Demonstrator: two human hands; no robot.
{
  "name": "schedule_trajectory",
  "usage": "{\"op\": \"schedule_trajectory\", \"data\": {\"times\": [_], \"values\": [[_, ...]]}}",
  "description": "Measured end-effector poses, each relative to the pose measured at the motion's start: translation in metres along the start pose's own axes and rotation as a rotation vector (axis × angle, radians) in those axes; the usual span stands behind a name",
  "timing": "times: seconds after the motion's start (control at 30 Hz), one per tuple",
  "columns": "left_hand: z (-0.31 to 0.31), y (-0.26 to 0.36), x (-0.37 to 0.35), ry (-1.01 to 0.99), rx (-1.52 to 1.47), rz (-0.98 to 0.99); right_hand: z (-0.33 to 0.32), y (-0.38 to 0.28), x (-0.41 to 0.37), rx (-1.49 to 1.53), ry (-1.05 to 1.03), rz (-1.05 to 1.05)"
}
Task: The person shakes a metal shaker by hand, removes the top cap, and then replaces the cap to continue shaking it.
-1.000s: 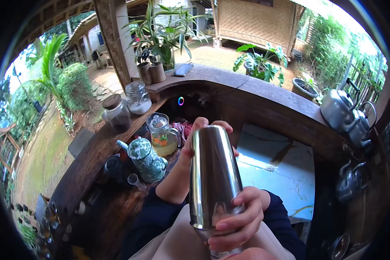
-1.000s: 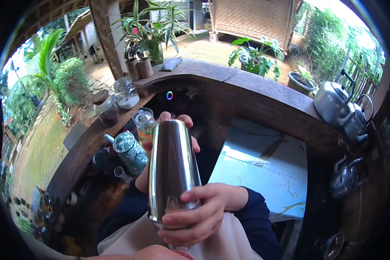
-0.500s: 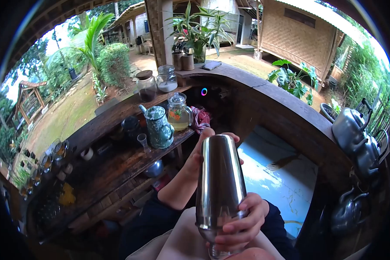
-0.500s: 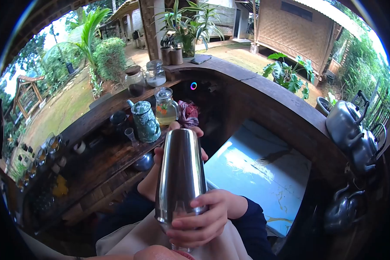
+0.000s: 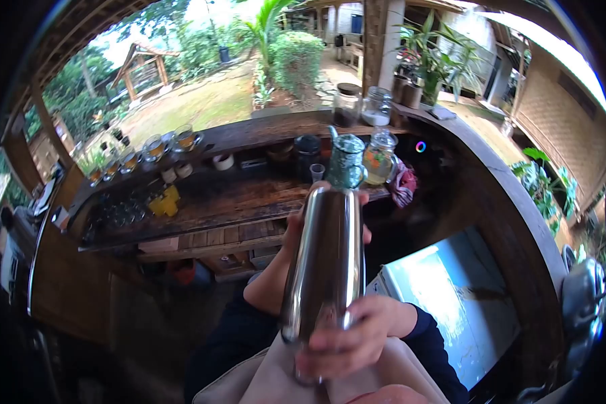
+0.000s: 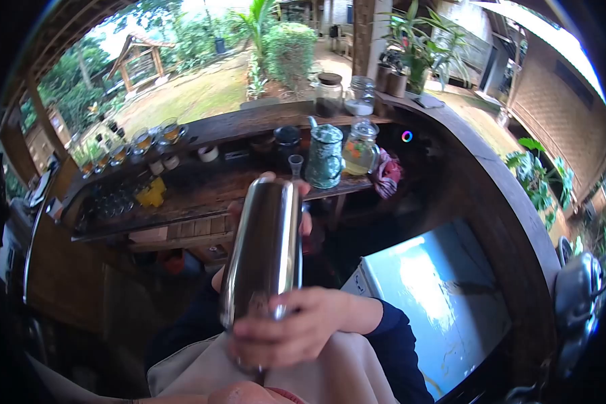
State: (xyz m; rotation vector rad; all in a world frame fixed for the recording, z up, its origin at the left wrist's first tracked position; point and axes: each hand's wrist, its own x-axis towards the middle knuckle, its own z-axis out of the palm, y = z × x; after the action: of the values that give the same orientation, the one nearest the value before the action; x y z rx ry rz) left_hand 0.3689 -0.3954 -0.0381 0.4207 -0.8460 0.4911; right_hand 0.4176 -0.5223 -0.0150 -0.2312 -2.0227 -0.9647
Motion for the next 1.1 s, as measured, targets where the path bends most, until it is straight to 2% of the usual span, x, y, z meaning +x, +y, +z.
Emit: {"op": "schedule_trajectory", "data": {"times": [0.03,0.1,0.13,0.17,0.2,0.23,0.27,0.3,0.33,0.37,0.4,0.43,0.5,0.57,0.6,0.63,0.7,0.77,0.8,0.83,0.87,0.9,0.93,0.97,1.0,1.03,1.1], "values": [[-0.016,0.019,0.005,-0.286,0.143,-0.022,0.005,0.004,0.001,0.022,0.011,-0.01],[-0.006,0.035,-0.025,0.155,-0.101,-0.143,0.02,0.015,-0.001,0.168,0.094,0.045],[-0.017,0.05,-0.026,0.252,-0.235,-0.281,0.047,0.028,-0.023,0.081,0.138,0.172],[-0.031,0.063,-0.037,0.492,-0.024,-0.21,0.05,0.039,-0.028,0.167,-0.008,0.478],[-0.05,0.066,-0.05,0.6,0.368,-0.113,0.077,0.06,-0.037,0.223,0.098,0.606],[-0.063,0.07,-0.06,0.696,0.762,-0.013,0.107,0.063,-0.047,0.223,0.226,1.036],[-0.064,0.084,-0.07,0.987,0.438,-0.024,0.121,0.068,-0.043,0.256,0.296,1.283],[-0.063,0.1,-0.076,1.24,0.091,-0.031,0.123,0.068,-0.029,0.22,0.221,1.269],[-0.046,0.111,-0.081,0.624,0.028,0.033,0.128,0.064,-0.009,0.212,0.201,1.046],[-0.045,0.13,-0.091,0.71,0.101,0.045,0.134,0.056,0.01,0.202,0.183,0.828],[-0.011,0.146,-0.077,0.694,0.027,-0.108,0.132,0.048,0.025,0.232,0.043,0.578],[0.023,0.159,-0.063,0.616,0.233,-0.106,0.135,0.04,0.035,0.26,-0.094,0.337],[0.057,0.184,-0.074,0.404,0.089,-0.164,0.168,0.029,0.051,0.164,0.1,-0.026],[0.052,0.222,-0.087,0.401,0.161,-0.167,0.202,0.027,0.056,0.169,0.168,-0.067],[0.045,0.241,-0.099,0.391,0.229,-0.177,0.218,0.031,0.058,0.273,0.141,0.196],[0.03,0.257,-0.116,0.529,0.179,-0.101,0.238,0.034,0.06,0.375,0.109,0.459],[-0.03,0.281,-0.169,0.675,-0.067,0.177,0.313,0.049,0.032,0.357,0.254,0.732],[-0.04,0.299,-0.196,1.629,-0.004,0.124,0.356,0.05,0.013,0.574,0.238,1.514],[-0.025,0.303,-0.193,1.692,0.061,0.181,0.361,0.048,0.015,0.553,0.242,1.407],[-0.008,0.32,-0.184,1.682,0.073,0.184,0.366,0.054,0.025,0.526,0.254,1.279],[0.01,0.334,-0.177,1.378,0.079,0.167,0.361,0.053,0.056,0.458,0.165,1.102],[0.03,0.344,-0.173,1.086,0.075,0.145,0.357,0.048,0.081,0.361,0.064,0.826],[0.06,0.356,-0.166,0.974,0.088,0.075,0.352,0.041,0.106,0.262,-0.03,0.551],[0.079,0.369,-0.161,0.858,0.105,0.0,0.339,0.02,0.142,0.372,-0.114,0.734],[0.078,0.381,-0.164,0.512,0.09,0.047,0.344,0.016,0.15,0.323,0.012,0.291],[0.084,0.387,-0.169,0.362,0.438,0.137,0.356,0.005,0.154,0.294,0.137,0.159],[0.075,0.4,-0.18,0.111,0.653,0.195,0.384,0.004,0.149,0.217,0.228,-0.039]]}}
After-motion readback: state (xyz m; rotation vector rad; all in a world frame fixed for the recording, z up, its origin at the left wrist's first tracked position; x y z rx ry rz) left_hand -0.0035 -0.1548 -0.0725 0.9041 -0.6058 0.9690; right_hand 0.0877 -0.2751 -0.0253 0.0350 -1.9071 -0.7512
